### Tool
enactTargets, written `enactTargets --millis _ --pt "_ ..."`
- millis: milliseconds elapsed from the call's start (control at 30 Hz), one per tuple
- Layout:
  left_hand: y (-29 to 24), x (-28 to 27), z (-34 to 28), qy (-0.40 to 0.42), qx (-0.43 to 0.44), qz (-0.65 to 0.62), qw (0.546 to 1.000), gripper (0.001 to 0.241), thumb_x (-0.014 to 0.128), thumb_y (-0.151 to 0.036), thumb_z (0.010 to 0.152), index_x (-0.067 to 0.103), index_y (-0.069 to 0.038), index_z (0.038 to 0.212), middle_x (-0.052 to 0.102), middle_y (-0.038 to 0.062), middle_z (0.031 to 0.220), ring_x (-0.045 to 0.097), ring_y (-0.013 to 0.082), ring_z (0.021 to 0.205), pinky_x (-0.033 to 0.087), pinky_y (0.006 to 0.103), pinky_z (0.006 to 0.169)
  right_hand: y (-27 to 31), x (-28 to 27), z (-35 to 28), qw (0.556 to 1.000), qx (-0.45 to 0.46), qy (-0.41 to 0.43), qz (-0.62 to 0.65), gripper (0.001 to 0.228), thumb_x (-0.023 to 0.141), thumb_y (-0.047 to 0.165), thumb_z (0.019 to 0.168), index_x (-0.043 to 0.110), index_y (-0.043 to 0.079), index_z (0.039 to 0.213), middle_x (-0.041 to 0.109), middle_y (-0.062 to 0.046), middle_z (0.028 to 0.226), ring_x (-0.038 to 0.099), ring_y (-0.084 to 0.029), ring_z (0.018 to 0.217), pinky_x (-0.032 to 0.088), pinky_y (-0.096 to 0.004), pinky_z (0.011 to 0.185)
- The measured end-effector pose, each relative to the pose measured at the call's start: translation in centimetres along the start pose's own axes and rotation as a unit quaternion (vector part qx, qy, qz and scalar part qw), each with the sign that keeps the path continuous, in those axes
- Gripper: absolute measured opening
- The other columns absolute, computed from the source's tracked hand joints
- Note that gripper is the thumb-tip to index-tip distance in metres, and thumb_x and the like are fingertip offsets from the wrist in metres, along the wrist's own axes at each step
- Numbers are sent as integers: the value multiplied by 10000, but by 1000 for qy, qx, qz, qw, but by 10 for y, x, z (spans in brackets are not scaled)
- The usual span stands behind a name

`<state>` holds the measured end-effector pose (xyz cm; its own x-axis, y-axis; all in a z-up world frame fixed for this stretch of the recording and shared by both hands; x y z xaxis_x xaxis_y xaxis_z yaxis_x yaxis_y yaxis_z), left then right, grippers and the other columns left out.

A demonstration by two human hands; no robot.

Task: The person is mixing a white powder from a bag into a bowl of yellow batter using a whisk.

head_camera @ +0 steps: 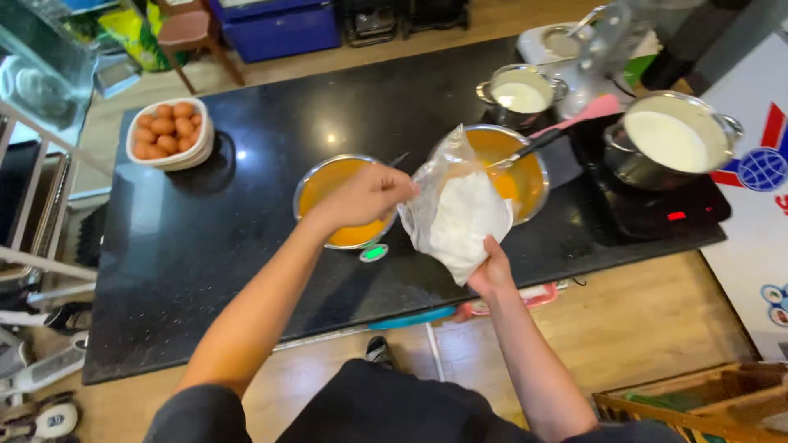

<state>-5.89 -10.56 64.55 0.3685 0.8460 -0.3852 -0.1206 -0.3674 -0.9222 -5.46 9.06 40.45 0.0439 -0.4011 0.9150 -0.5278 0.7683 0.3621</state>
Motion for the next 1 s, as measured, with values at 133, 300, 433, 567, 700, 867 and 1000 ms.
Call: enactTargets --millis 133,300,433,567,700,867,1000 --pt "20 -53 -16 -43 -16 81 996 439 594 -350 1026 617 -34 722 508 5 547 492 87 518 388 314 489 -14 30 28 999 -18 30 -35 882 827 272 808 394 55 1545 525 -141 1524 508 -345 1400 388 -529 1192" --pt "69 -85 -24 -113 102 271 951 371 636 -310 1043 693 9 862 640 166 796 612 319 750 495 422 697 8 71 39 963 -165 -11 -210 783 805 67 785 443 47 1480 586 -127 1421 574 -287 1320 465 -444 1129" --pt "96 -93 -31 -142 54 238 959 294 644 -289 986 732 -12 944 706 159 898 662 321 847 521 422 762 17 76 46 935 -191 -40 -297 761 832 31 754 491 7 1434 635 -139 1342 637 -260 1224 509 -408 1073" --pt "115 -95 -41 -178 48 190 964 223 645 -230 978 748 -33 993 718 136 993 668 294 973 509 398 883 28 97 40 873 -239 -60 -420 743 884 53 709 537 -6 1363 679 -118 1246 675 -216 1114 535 -354 1009" --pt "141 -91 -40 -194 40 204 959 186 665 -203 971 740 -41 1026 718 138 1023 656 316 1035 491 408 945 33 129 33 830 -281 -42 -479 751 903 81 704 518 13 1345 669 -88 1236 666 -194 1119 539 -341 1007" --pt "152 -86 -42 -214 5 226 950 166 671 -196 940 765 -93 1029 736 99 1060 641 302 1065 421 433 971 31 144 28 805 -298 -27 -512 741 912 94 718 522 18 1344 662 -81 1242 662 -185 1132 543 -340 1013" --pt "160 -89 -47 -245 -49 258 934 167 688 -256 928 778 -137 1004 742 56 1053 637 257 1046 343 436 955 27 152 24 794 -304 -15 -526 719 920 95 723 533 17 1324 660 -79 1240 660 -184 1139 543 -339 1015"
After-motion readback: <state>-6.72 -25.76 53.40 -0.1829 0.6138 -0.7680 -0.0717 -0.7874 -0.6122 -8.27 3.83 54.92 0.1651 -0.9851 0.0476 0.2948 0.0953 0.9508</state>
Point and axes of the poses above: each hand's wrist, its own z-axis towards the middle knuckle, its own x-axis out of the palm, y = z × x, the point moved 9 cm from there along z, towards the middle knuckle
